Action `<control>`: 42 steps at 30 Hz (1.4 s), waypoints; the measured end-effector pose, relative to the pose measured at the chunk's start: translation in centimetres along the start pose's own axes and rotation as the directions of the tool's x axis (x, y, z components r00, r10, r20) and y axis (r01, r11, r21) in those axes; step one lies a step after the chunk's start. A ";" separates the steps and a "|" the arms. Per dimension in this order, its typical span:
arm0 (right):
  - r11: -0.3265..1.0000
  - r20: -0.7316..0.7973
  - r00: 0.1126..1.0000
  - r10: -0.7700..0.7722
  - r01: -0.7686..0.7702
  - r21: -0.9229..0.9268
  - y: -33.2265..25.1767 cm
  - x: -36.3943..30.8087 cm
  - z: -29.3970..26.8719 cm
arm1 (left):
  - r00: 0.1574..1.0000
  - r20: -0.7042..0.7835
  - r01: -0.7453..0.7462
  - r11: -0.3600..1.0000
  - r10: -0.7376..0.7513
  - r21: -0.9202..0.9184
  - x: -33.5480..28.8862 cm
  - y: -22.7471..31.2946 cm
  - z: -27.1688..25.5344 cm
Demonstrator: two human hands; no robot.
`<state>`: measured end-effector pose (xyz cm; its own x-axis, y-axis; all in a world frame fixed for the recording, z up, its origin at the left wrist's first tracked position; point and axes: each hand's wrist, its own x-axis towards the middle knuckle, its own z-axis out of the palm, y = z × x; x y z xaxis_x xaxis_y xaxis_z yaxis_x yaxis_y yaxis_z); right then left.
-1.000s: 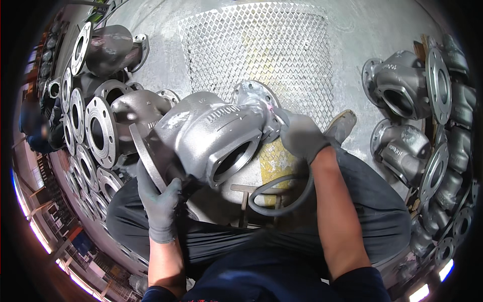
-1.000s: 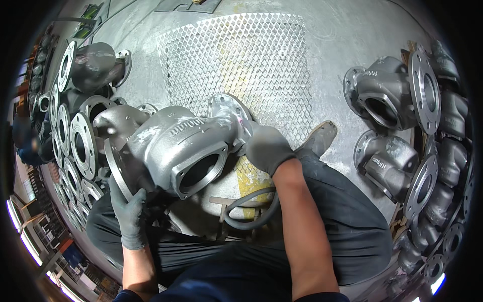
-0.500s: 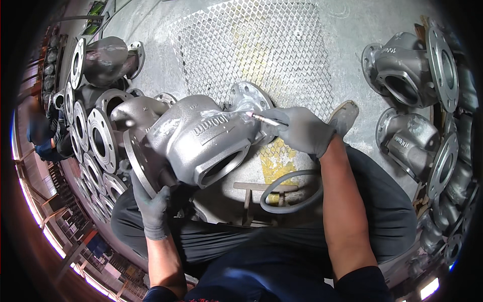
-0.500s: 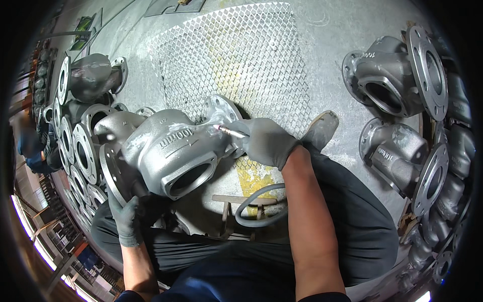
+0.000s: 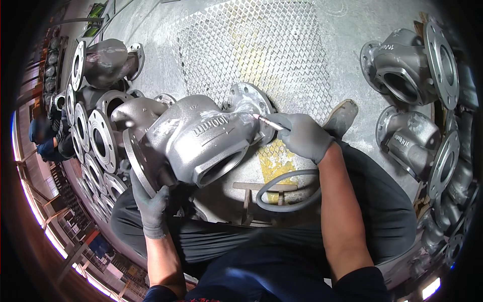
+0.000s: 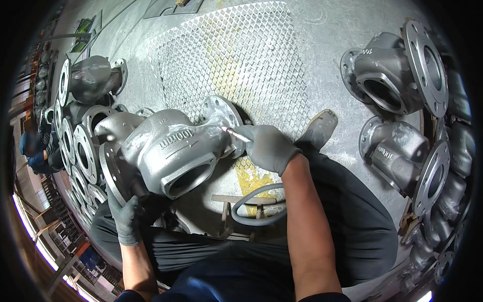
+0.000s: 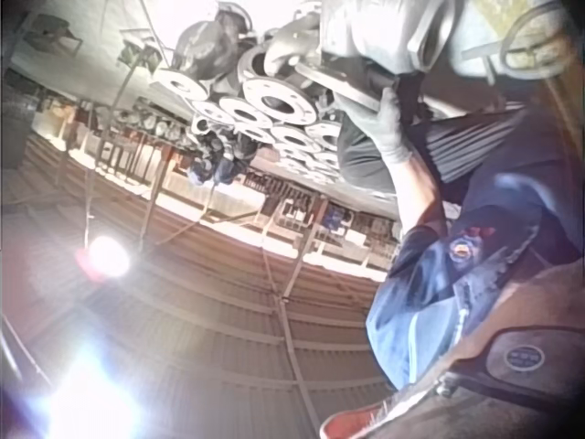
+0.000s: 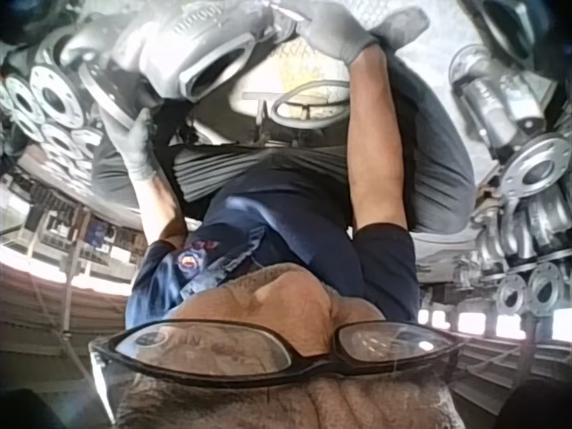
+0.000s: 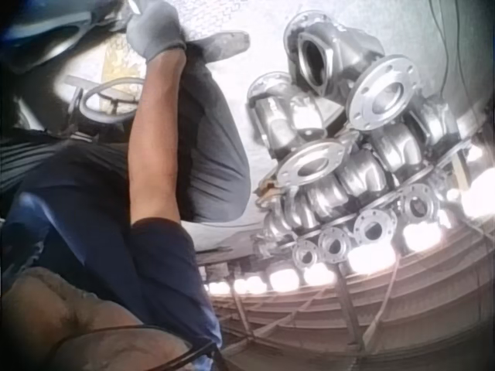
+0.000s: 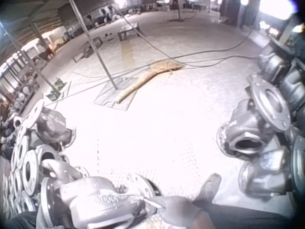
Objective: Grinding and smoothing the surfaces of metal valve body castings using a rotary tool.
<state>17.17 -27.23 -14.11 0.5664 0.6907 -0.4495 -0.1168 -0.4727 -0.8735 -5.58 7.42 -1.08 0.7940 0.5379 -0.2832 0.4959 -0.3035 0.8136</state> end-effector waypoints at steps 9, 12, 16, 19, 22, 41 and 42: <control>0.983 0.017 0.999 0.051 -0.053 0.177 0.0 -0.6 0.9 | 1.000 -0.020 0.016 0.997 -0.018 -0.078 0.2 0.6 0.4; 0.974 -0.083 0.996 -0.037 0.054 0.218 0.7 -0.7 2.4 | 0.991 -0.062 0.109 0.983 -0.119 -0.147 0.3 0.8 0.7; 0.988 -0.217 0.975 -0.046 0.077 0.136 0.3 -1.2 4.0 | 0.989 -0.076 0.117 0.987 -0.126 -0.112 0.7 0.8 0.5; 0.966 -0.208 0.978 -0.011 0.064 0.252 -0.3 -1.7 4.5 | 0.980 -0.092 0.163 0.978 -0.176 -0.128 0.8 1.7 1.0; 0.961 -0.157 0.984 0.088 -0.042 0.275 -0.3 -1.8 4.9 | 0.980 -0.102 0.155 0.974 -0.173 -0.165 0.9 1.4 1.1; 0.910 0.042 0.977 -0.207 0.208 -0.359 -0.6 4.1 -0.4 | 0.999 -0.043 0.025 0.997 -0.028 -0.071 -0.8 1.3 1.3; 0.907 0.045 0.977 -0.208 0.210 -0.364 -0.1 3.6 -0.6 | 0.998 -0.040 -0.045 0.998 0.043 -0.038 -0.7 1.2 1.7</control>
<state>19.71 -25.10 -15.55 0.5408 0.7981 -0.2655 0.3099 -0.4826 -0.8192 -4.94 5.38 -0.78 0.8000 0.5553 -0.2272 0.4461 -0.2972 0.8442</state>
